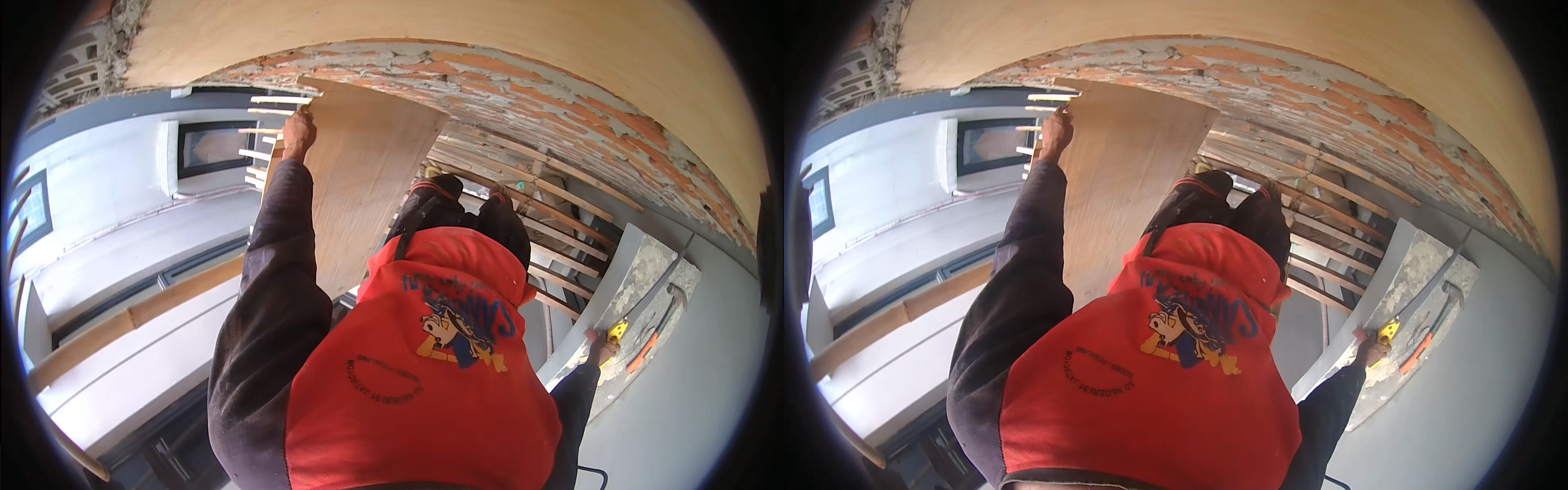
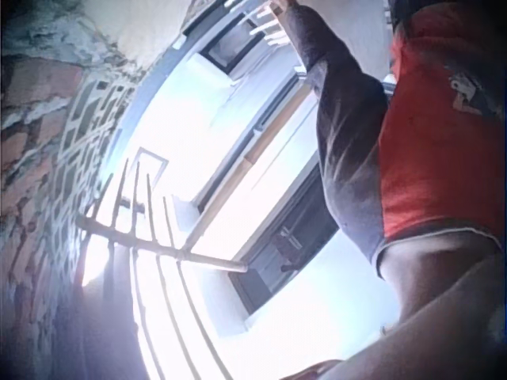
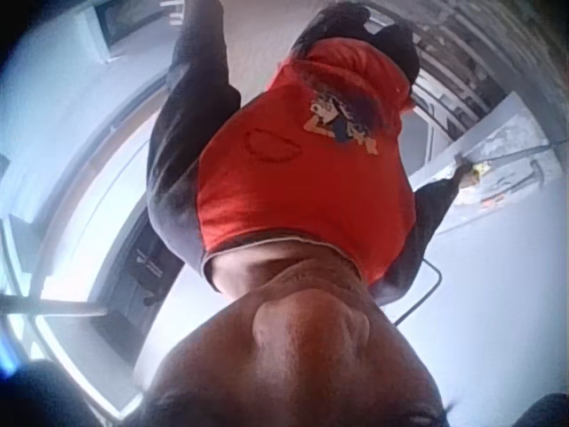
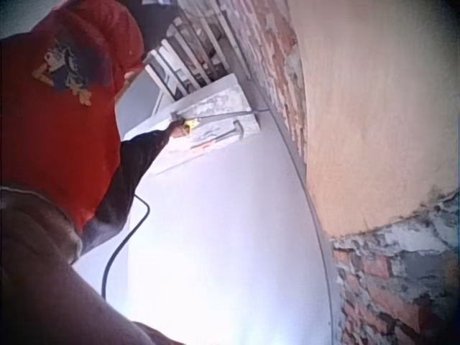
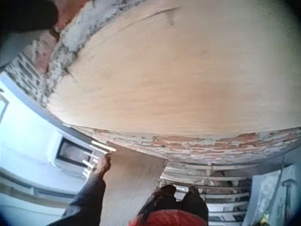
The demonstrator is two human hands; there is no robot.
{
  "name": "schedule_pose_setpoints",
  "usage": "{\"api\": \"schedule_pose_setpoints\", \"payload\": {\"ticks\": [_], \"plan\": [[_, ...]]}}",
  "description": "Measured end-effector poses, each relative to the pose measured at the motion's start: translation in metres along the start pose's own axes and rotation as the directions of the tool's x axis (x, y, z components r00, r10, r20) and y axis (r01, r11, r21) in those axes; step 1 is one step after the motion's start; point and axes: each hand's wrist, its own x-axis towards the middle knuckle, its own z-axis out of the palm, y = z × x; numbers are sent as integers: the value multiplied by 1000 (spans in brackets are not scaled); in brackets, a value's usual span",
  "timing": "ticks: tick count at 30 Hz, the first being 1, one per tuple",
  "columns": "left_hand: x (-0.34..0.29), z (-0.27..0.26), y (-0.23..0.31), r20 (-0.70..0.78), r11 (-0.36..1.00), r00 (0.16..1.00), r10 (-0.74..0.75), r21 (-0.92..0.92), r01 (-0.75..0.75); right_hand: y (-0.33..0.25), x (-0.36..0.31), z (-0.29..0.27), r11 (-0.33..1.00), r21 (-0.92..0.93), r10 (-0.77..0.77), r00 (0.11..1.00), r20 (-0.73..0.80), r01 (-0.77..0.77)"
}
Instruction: The person secures a large sheet of plasterboard to a brick wall using a yellow staple gun. They hold the board in place with one hand while driving staples into the wooden battens with the other. The person then removes the board and repositions it.
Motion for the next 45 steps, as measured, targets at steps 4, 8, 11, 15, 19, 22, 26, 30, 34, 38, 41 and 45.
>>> {"api": "schedule_pose_setpoints", "payload": {"ticks": [4,8,11,15,19,22,26,30,34,38,41,45], "plan": [[-13,-16,22,38,1000,999,-6,-20,6,-19,-1,-26,997,-48,59,993,98,-55],[-11,-8,20,13,998,998,-66,15,66,-23,-4,-50,994,-108,2,998,68,5],[-10,-6,25,-19,995,996,-92,47,93,-22,-21,-70,985,-95,-149,988,-49,144],[-5,-7,29,-80,992,991,-104,56,109,-52,-56,-104,974,147,-146,974,-173,172],[-14,-19,43,-133,996,990,-48,71,58,-54,-72,-126,924,373,31,951,-308,90],[-15,-20,36,-88,995,996,-28,96,36,-54,-98,-143,897,433,53,953,-297,85],[-2,1,24,-103,992,993,-65,105,75,-30,-159,-163,851,476,-100,959,-266,220],[-6,-12,32,-99,1000,995,8,28,-6,-27,-179,-181,805,570,-290,947,138,163],[-2,-8,23,-97,1000,995,0,11,1,-113,-165,-195,784,443,-603,703,376,435],[3,-17,22,-62,998,998,-33,-59,30,-250,-160,-184,564,462,-821,405,402,684],[10,-14,13,-22,997,999,-44,-57,42,-341,-170,-157,311,470,-946,222,235,826],[12,-11,12,-22,994,995,-97,-43,95,-442,-208,-150,172,598,-984,111,138,783]]}}
